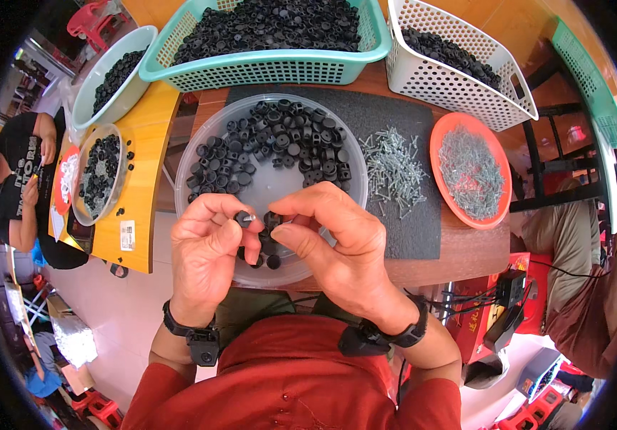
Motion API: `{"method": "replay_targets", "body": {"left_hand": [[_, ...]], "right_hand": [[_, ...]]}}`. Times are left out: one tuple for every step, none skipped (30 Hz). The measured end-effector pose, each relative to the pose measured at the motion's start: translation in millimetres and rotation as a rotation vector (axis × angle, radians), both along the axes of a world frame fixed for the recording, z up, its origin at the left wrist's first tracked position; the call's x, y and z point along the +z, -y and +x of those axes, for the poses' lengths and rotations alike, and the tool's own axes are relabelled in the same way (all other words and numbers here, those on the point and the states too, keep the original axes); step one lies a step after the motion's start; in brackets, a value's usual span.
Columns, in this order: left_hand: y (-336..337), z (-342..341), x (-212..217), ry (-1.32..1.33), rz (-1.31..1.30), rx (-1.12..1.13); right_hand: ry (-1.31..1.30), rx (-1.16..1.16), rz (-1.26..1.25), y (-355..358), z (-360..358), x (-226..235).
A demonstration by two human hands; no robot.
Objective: Assembling small black plastic circular components with metal clips.
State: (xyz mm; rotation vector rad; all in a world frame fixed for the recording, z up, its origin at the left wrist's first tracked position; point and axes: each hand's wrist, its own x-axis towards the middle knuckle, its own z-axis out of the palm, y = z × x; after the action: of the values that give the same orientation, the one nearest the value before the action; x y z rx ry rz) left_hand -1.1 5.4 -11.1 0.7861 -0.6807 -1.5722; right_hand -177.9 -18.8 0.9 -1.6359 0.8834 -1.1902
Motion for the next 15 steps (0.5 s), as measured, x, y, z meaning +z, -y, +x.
{"method": "replay_targets", "body": {"left_hand": [[-0.7,0.4,0.1,0.022,-0.008,0.002],[-1.5,-0.2,0.5,0.022,-0.009,0.002],[-1.7,-1.6,1.5,0.04,-0.018,0.001],[-1.8,-2.8,2.7,0.058,-0.027,0.0],[-1.9,-3.7,4.2,0.058,-0.024,0.002],[-3.4,-4.0,5.3,0.092,-0.029,0.008],[-4.6,-4.3,6.4,0.126,-0.034,0.013],[-5.5,-5.1,7.5,0.124,-0.033,0.018],[-5.7,-6.1,9.1,0.155,-0.061,0.012],[-5.9,-7.0,9.8,0.186,-0.088,0.006],[-6.5,-7.5,9.7,0.184,-0.088,0.01],[-6.9,-8.0,9.5,0.197,-0.106,0.013],[-7.2,-8.4,9.3,0.21,-0.125,0.017],[-7.4,-8.7,9.3,0.209,-0.124,0.021],[-7.3,-9.1,9.4,0.228,-0.135,0.026]], "right_hand": [[0.021,0.006,0.032,-0.4,-0.3,0.5],[0.02,0.006,0.032,-0.9,-0.2,-0.1],[0.07,0.025,0.086,-0.4,-0.4,-0.8],[0.119,0.044,0.14,0.0,-0.4,-1.2],[0.119,0.046,0.143,0.0,-0.5,-0.7],[0.23,0.051,0.289,-1.5,0.1,-0.1],[0.34,0.056,0.436,-2.6,0.5,0.0],[0.337,0.06,0.438,-3.1,-0.6,-1.5],[0.363,0.071,0.478,-2.8,-3.0,-3.3],[0.389,0.081,0.518,-2.7,-4.2,-4.2],[0.386,0.084,0.519,-2.9,-3.6,-4.1],[0.403,0.084,0.533,-2.7,-2.9,-3.9],[0.42,0.083,0.548,-2.5,-2.3,-3.9],[0.417,0.086,0.55,-2.2,-2.0,-4.5],[0.417,0.085,0.552,-1.8,-1.9,-5.6]]}}
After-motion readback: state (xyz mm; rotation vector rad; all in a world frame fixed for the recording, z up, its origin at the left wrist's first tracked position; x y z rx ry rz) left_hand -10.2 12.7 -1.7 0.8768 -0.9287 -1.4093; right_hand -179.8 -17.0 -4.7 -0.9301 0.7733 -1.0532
